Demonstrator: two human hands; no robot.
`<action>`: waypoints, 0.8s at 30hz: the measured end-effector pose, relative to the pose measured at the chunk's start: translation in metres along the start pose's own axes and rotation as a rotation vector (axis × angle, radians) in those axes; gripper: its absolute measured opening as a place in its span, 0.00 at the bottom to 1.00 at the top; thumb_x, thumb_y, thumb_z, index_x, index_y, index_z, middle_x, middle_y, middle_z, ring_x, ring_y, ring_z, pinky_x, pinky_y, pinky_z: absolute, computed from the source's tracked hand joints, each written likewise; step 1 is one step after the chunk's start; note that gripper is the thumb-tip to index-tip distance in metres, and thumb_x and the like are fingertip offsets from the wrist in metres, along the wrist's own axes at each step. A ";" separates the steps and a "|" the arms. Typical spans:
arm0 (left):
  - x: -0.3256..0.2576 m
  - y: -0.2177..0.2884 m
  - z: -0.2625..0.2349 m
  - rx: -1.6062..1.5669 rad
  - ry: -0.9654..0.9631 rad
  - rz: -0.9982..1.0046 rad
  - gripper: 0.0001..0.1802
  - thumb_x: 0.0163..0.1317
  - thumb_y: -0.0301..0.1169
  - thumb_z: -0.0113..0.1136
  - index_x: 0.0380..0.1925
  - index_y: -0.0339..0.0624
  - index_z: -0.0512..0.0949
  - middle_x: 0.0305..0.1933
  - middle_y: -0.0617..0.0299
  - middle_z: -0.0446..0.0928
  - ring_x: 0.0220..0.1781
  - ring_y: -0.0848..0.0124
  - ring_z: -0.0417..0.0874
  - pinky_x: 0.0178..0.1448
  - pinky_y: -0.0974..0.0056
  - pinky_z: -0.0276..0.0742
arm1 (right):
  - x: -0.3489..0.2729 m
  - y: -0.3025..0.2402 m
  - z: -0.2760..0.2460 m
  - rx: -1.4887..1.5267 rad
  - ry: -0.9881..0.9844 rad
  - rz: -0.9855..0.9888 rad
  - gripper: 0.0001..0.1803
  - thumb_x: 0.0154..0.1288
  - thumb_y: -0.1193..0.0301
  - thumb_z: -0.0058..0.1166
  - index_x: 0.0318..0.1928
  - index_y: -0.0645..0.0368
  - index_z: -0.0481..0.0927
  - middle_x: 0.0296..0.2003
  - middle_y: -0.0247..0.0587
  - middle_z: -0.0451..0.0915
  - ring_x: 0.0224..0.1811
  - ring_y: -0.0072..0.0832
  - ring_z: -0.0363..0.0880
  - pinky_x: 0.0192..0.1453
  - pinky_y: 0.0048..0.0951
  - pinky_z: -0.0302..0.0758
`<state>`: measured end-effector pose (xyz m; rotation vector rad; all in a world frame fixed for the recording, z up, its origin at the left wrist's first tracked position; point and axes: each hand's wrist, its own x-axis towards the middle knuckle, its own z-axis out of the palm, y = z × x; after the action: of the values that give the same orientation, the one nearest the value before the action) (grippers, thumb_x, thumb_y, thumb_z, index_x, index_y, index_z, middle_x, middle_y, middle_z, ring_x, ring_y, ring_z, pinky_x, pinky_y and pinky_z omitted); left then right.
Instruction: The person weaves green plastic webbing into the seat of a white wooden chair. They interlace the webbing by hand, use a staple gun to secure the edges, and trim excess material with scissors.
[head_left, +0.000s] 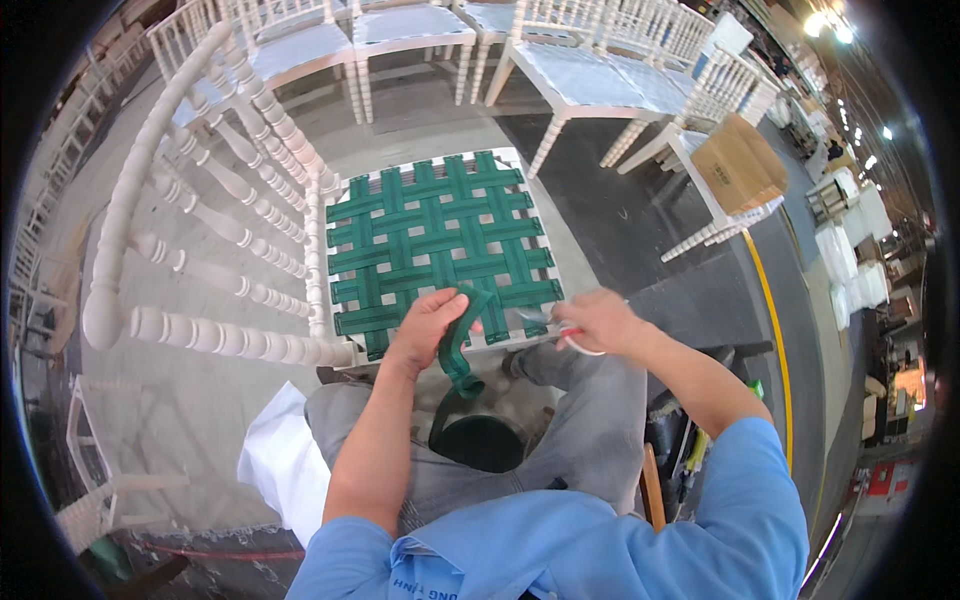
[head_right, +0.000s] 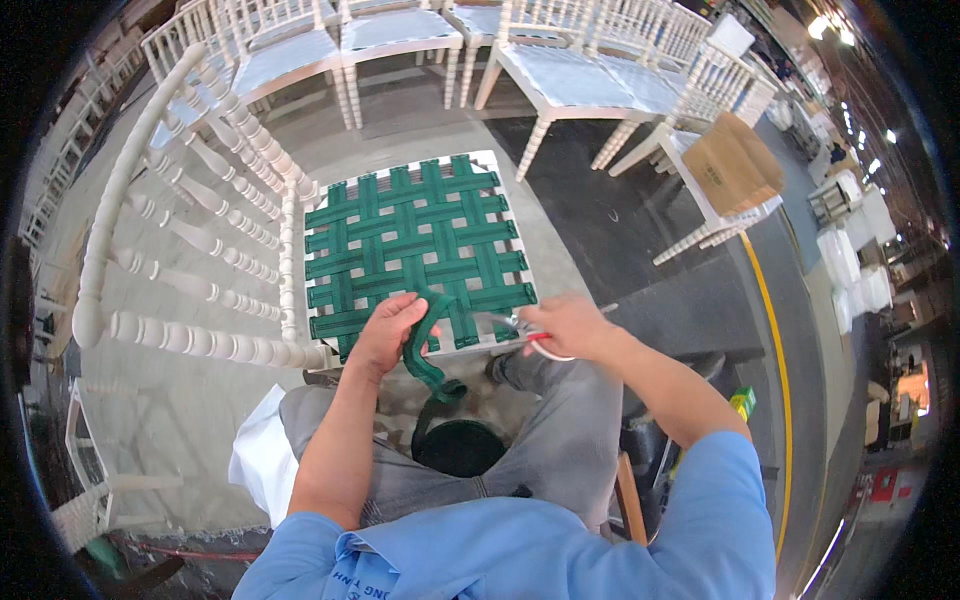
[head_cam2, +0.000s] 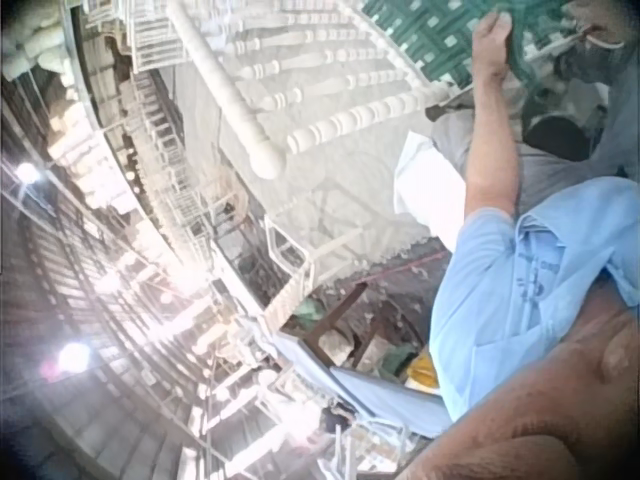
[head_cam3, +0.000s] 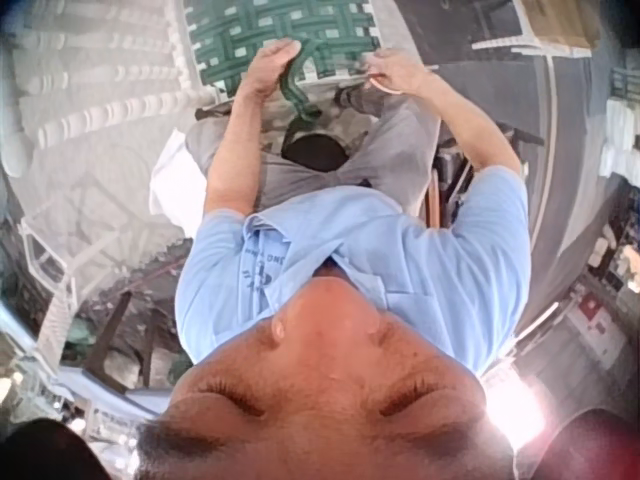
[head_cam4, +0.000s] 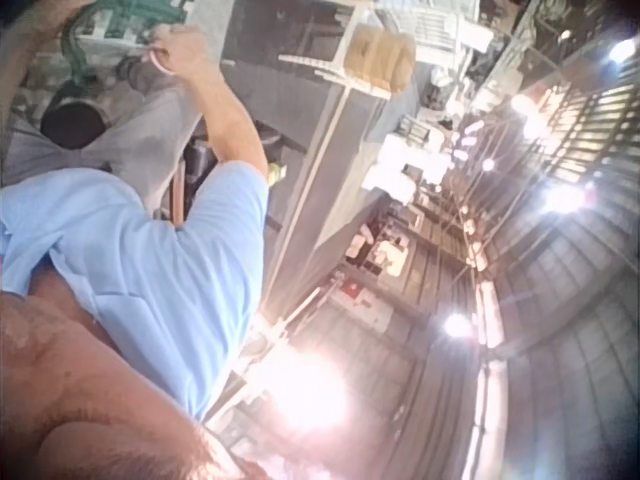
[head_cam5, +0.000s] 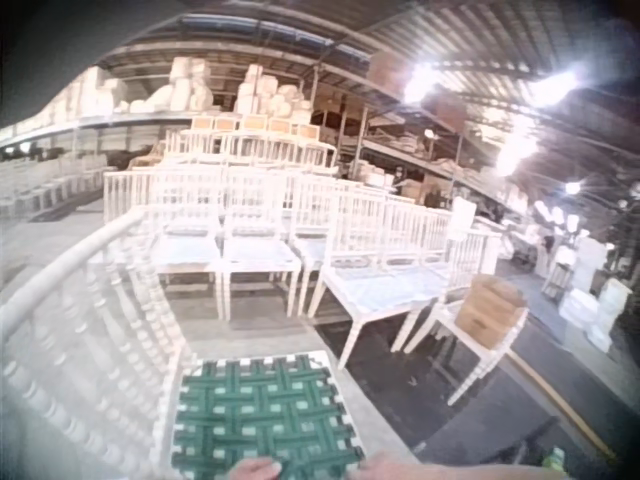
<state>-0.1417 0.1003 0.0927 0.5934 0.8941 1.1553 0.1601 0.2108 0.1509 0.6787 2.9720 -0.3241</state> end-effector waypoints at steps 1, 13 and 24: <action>-0.001 -0.001 -0.002 -0.002 -0.007 0.012 0.14 0.72 0.38 0.57 0.47 0.38 0.80 0.35 0.60 0.85 0.29 0.79 0.80 0.30 0.74 0.76 | -0.018 0.000 -0.011 0.011 0.101 0.058 0.24 0.56 0.53 0.68 0.48 0.49 0.77 0.31 0.43 0.81 0.35 0.46 0.82 0.39 0.43 0.77; -0.005 -0.028 0.035 0.109 -0.033 0.025 0.15 0.67 0.26 0.58 0.53 0.38 0.74 0.41 0.59 0.82 0.35 0.73 0.82 0.39 0.67 0.81 | -0.407 -0.092 0.008 -0.014 0.257 1.528 0.33 0.56 0.48 0.68 0.57 0.49 0.72 0.45 0.48 0.84 0.50 0.51 0.82 0.51 0.47 0.77; -0.050 -0.036 0.065 -0.173 0.109 0.322 0.10 0.62 0.19 0.55 0.44 0.35 0.77 0.40 0.52 0.83 0.47 0.56 0.85 0.63 0.46 0.76 | -0.426 -0.094 0.067 -0.035 0.480 1.388 0.17 0.58 0.75 0.62 0.49 0.60 0.81 0.48 0.48 0.78 0.50 0.48 0.80 0.55 0.43 0.77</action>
<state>-0.0748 0.0442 0.1128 0.5485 0.7981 1.5518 0.5036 -0.0661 0.1548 2.7133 1.9972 0.0315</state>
